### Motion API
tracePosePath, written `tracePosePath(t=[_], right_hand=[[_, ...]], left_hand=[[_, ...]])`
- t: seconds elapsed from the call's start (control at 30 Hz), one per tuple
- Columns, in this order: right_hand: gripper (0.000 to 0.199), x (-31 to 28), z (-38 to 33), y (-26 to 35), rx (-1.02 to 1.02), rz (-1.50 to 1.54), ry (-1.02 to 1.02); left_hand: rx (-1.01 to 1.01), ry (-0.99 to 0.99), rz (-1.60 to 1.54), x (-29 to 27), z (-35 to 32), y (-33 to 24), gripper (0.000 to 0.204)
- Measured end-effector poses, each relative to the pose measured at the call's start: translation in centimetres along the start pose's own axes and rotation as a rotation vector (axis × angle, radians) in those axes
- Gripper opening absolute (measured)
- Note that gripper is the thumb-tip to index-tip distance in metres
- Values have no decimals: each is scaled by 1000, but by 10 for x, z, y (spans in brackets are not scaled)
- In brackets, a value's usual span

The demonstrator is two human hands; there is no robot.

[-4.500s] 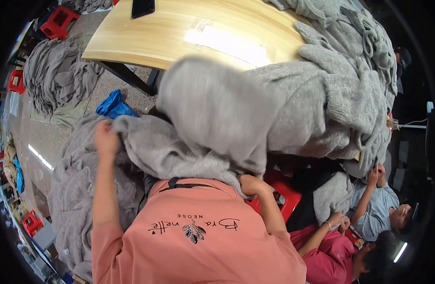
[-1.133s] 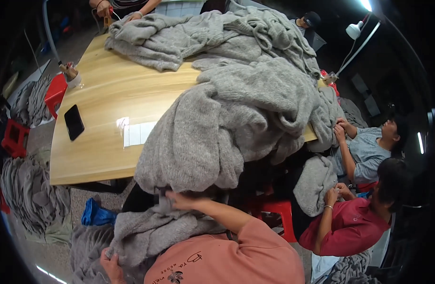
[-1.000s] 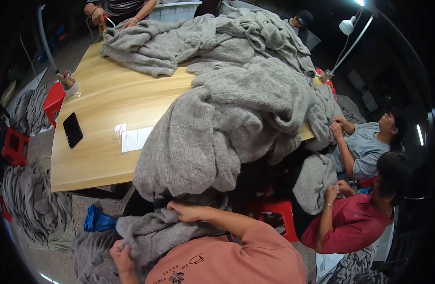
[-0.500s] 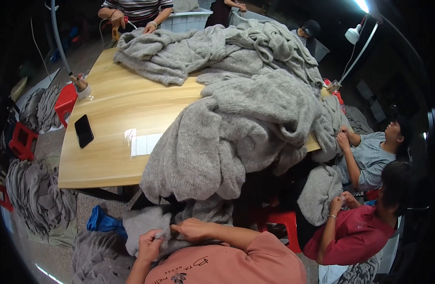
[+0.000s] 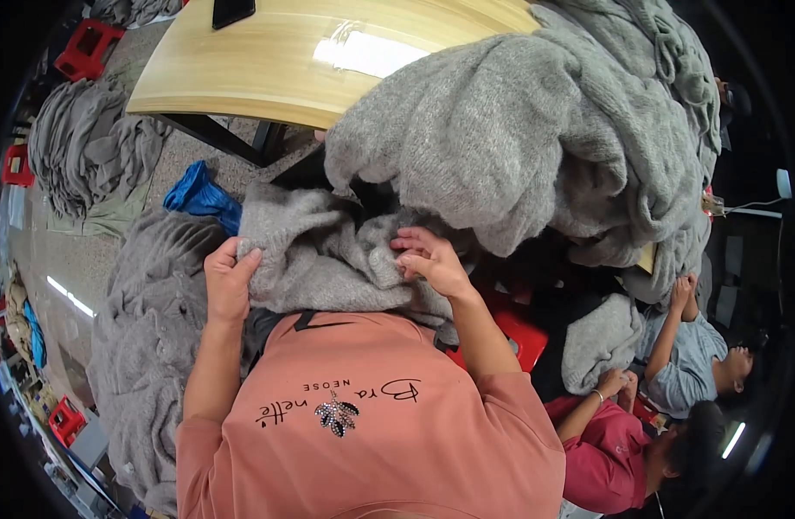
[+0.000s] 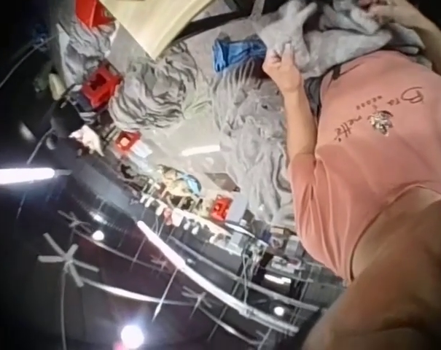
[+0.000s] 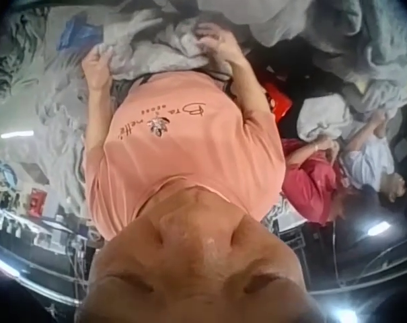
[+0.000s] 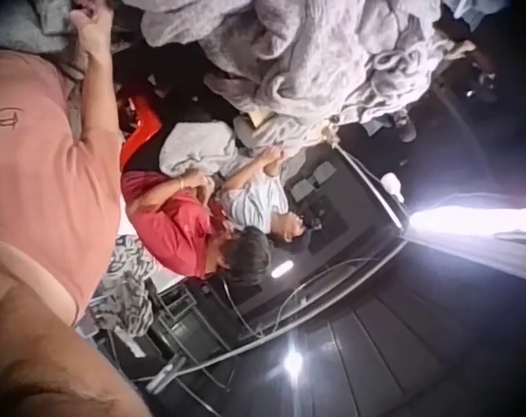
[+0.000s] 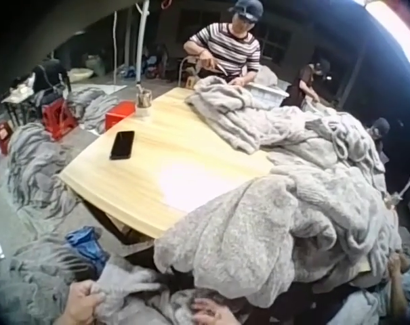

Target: Inspecting and turning grey fuzzy fabric garments inside out at a processing table.

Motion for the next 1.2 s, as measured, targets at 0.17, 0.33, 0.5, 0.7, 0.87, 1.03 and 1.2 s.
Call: tracePosePath(t=[0.17,0.33,0.5,0.7,0.87,1.03,1.2], right_hand=[[68,17,-2,6,-14,-377,153],[43,46,5,11,-168,-1013,414],[9,52,3,60,-762,-1580,161],[21,105,-40,103,-679,-495,566],[25,136,-8,103,-554,-358,441],[20,128,20,75,-554,-471,198],[12,135,14,73,-824,-629,207]], left_hand=[[-15,-8,-32,-3,-2,7,15],[-13,25,38,1,-1,10,14],[-26,-16,177,4,-7,7,15],[-60,137,103,23,-2,7,16],[-113,211,42,39,-4,2,14],[-124,288,192,52,-13,9,12],[-229,203,105,54,-15,23,10]])
Point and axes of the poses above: each hand's wrist, its own z-axis towards the middle knuckle, its own x-axis out of the palm, y = z × x, the point moved 6 cm from there along z, towards the middle knuckle, and after that the axes turned 14 degrees about -x, right-handed, at the moved point
